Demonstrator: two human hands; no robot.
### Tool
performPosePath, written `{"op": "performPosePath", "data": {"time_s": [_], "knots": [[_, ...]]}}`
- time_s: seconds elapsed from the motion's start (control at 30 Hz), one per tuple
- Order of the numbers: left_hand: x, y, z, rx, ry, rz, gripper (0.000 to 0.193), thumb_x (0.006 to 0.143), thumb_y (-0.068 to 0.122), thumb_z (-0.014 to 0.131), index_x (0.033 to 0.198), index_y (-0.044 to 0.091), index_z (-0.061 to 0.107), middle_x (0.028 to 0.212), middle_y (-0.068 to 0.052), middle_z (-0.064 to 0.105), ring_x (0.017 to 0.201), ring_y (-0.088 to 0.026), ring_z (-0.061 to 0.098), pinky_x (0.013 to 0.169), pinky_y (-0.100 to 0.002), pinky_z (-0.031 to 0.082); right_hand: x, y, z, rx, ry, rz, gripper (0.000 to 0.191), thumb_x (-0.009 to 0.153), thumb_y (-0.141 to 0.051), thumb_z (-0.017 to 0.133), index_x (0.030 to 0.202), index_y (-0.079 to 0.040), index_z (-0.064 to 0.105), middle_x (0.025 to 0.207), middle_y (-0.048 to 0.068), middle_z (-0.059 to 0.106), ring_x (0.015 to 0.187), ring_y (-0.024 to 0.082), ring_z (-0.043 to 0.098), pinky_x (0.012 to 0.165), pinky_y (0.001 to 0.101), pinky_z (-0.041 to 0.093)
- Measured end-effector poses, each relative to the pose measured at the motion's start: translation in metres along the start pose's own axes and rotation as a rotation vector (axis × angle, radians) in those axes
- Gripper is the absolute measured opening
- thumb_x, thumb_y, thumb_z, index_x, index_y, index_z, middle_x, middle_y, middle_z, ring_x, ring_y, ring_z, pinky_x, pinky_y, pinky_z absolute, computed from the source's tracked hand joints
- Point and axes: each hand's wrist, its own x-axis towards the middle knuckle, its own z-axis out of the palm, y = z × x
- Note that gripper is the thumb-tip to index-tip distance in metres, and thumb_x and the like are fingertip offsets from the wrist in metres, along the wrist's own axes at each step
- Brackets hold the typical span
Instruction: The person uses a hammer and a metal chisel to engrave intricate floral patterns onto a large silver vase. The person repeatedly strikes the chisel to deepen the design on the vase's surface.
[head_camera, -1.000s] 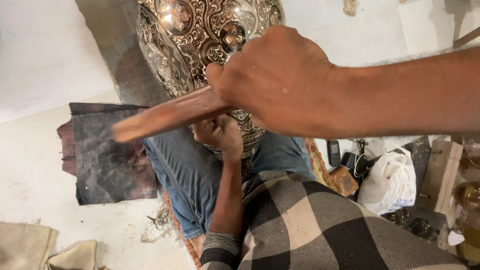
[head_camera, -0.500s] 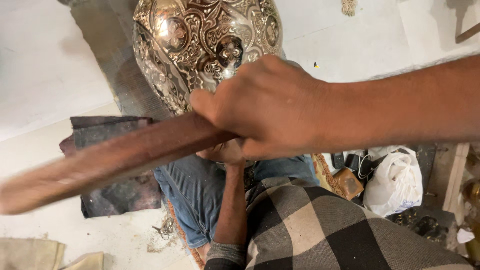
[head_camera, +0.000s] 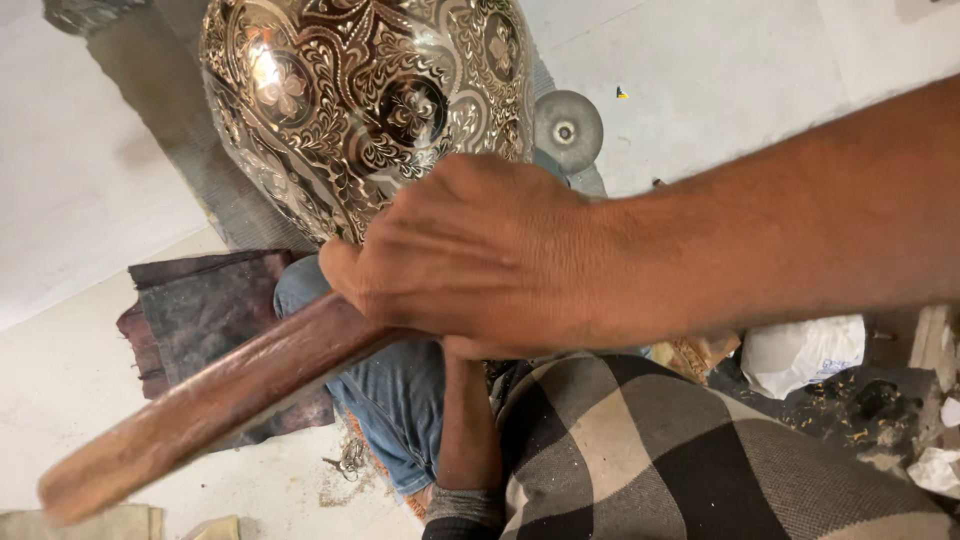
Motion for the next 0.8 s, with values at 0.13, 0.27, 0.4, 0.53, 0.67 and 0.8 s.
{"op": "performPosePath", "data": {"time_s": [0.13,0.27,0.4,0.53,0.67,0.8], "knots": [[-0.004,-0.005,0.000,0.000,-0.006,0.005,0.024,0.085,-0.003,0.078,0.085,0.007,0.055,0.072,0.000,0.060,0.065,-0.008,0.055,0.062,-0.025,0.041,0.005,0.000,0.001,-0.042,0.020,0.008,0.014,0.112,-0.014,0.045,0.115,-0.003,0.052,0.062,-0.001,0.039,0.046,0.008,0.039,0.041,0.0277,0.040],[-0.001,-0.010,-0.001,0.000,0.003,-0.024,0.024,0.085,-0.003,0.077,0.087,0.007,0.056,0.072,0.000,0.061,0.066,-0.008,0.056,0.062,-0.025,0.042,0.004,0.000,-0.006,-0.086,-0.004,0.014,0.025,0.116,-0.019,0.038,0.123,0.000,0.053,0.063,-0.002,0.036,0.046,0.008,0.039,0.040,0.0277,0.039],[0.003,-0.010,-0.001,0.000,0.008,-0.028,0.023,0.085,-0.003,0.076,0.088,0.007,0.056,0.073,-0.001,0.062,0.066,-0.009,0.057,0.062,-0.025,0.043,0.003,0.001,-0.009,-0.154,-0.051,0.004,0.042,0.114,-0.031,0.036,0.130,0.005,0.049,0.063,-0.003,0.036,0.045,0.009,0.039,0.039,0.0276,0.039],[0.002,-0.006,0.000,-0.002,0.008,-0.009,0.023,0.085,-0.004,0.076,0.090,0.007,0.056,0.074,-0.002,0.062,0.067,-0.009,0.058,0.063,-0.026,0.044,0.004,-0.001,0.002,-0.330,0.136,0.055,0.031,0.108,-0.025,0.038,0.110,0.003,0.053,0.056,-0.005,0.038,0.038,0.006,0.041,0.033,0.0256,0.039],[0.003,-0.005,-0.001,-0.004,0.001,-0.011,0.022,0.085,-0.004,0.075,0.091,0.007,0.057,0.075,-0.002,0.063,0.067,-0.010,0.059,0.063,-0.026,0.045,0.005,-0.003,0.011,-0.326,0.223,0.086,0.023,0.101,-0.020,0.045,0.099,0.001,0.054,0.054,-0.004,0.041,0.037,0.007,0.043,0.032,0.0268,0.039],[0.006,-0.005,-0.001,-0.005,0.006,-0.021,0.022,0.085,-0.004,0.075,0.093,0.007,0.057,0.075,-0.003,0.063,0.068,-0.010,0.060,0.063,-0.026,0.047,0.006,-0.003,0.005,-0.300,-0.008,0.073,0.022,0.104,-0.018,0.049,0.099,0.003,0.053,0.053,0.002,0.046,0.038,0.008,0.047,0.030,0.0258,0.043]]}}
